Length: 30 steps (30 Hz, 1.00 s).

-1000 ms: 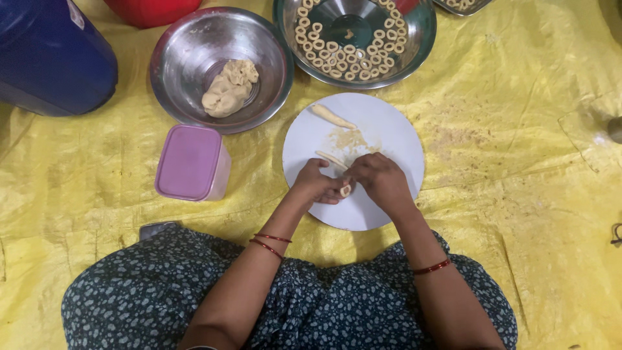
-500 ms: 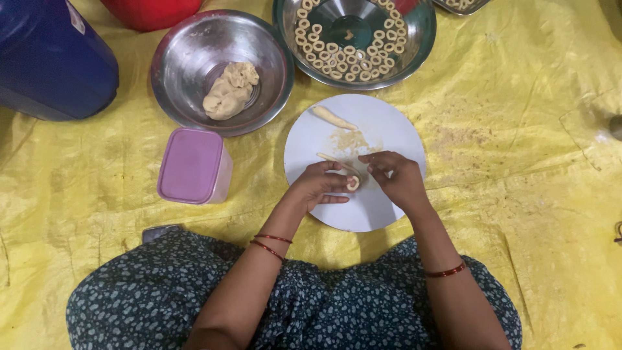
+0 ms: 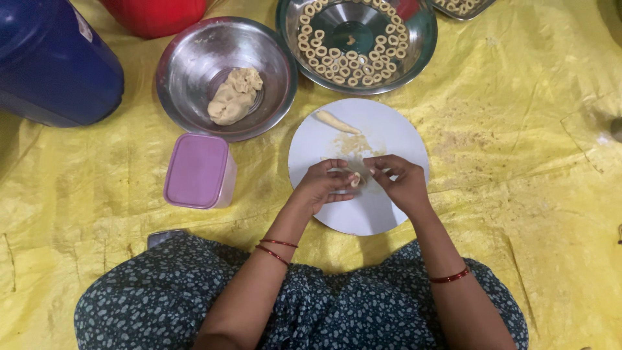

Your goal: The person sits on a yellow tarp and shapes dough into small rings by hand. They roll a piece of dough into a thin rope on a white plate, then join the ends to form a ring and place it into a metal bowl.

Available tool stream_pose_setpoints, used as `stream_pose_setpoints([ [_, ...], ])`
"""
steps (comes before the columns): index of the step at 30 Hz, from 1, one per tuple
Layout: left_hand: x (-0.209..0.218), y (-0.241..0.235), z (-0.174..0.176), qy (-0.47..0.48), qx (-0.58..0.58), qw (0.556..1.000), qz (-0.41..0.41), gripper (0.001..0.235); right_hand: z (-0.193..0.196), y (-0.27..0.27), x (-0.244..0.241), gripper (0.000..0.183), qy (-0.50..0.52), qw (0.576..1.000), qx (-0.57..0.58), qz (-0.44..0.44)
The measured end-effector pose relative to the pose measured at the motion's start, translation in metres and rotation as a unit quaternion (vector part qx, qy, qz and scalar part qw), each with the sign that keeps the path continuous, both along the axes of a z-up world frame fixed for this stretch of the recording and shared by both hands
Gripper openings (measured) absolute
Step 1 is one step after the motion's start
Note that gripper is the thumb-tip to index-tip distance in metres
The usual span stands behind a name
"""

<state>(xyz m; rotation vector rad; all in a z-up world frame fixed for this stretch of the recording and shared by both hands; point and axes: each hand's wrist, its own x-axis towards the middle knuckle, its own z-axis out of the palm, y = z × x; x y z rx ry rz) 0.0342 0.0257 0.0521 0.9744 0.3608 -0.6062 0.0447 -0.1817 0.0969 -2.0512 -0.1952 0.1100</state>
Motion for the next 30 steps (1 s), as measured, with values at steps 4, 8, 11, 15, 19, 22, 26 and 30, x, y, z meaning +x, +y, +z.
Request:
stream_pose_setpoints([
  [4,0.000,-0.004,-0.001,-0.019,0.016,0.999,0.034,0.045,0.014,0.011,-0.007,0.025,-0.047,0.996,-0.076,-0.002],
  [8,0.000,-0.008,0.003,-0.008,-0.029,0.996,0.084,0.039,0.021,0.022,-0.020,0.032,-0.156,0.983,-0.094,0.005],
  [11,-0.002,-0.006,0.012,-0.004,-0.045,0.995,0.085,0.041,0.015,0.026,-0.017,0.029,-0.112,0.990,-0.081,-0.034],
  [15,-0.004,-0.008,0.032,-0.034,-0.064,0.995,0.068,0.052,0.000,0.017,0.004,0.026,0.006,0.998,-0.014,-0.063],
  [19,-0.006,-0.014,0.048,-0.114,0.003,0.992,0.055,0.053,-0.015,-0.001,0.040,0.025,0.056,0.996,0.070,-0.010],
  [22,-0.006,-0.014,0.053,-0.167,-0.018,0.984,0.057,0.047,-0.023,-0.015,0.089,0.028,0.149,0.978,0.139,0.051],
  [26,-0.003,-0.005,0.053,-0.154,-0.007,0.986,0.065,0.035,-0.028,-0.029,0.182,0.035,0.103,0.986,0.082,0.103],
  [30,-0.002,-0.002,0.044,-0.142,0.046,0.986,0.074,0.030,-0.042,-0.025,0.284,0.012,-0.057,0.994,-0.089,0.037],
])
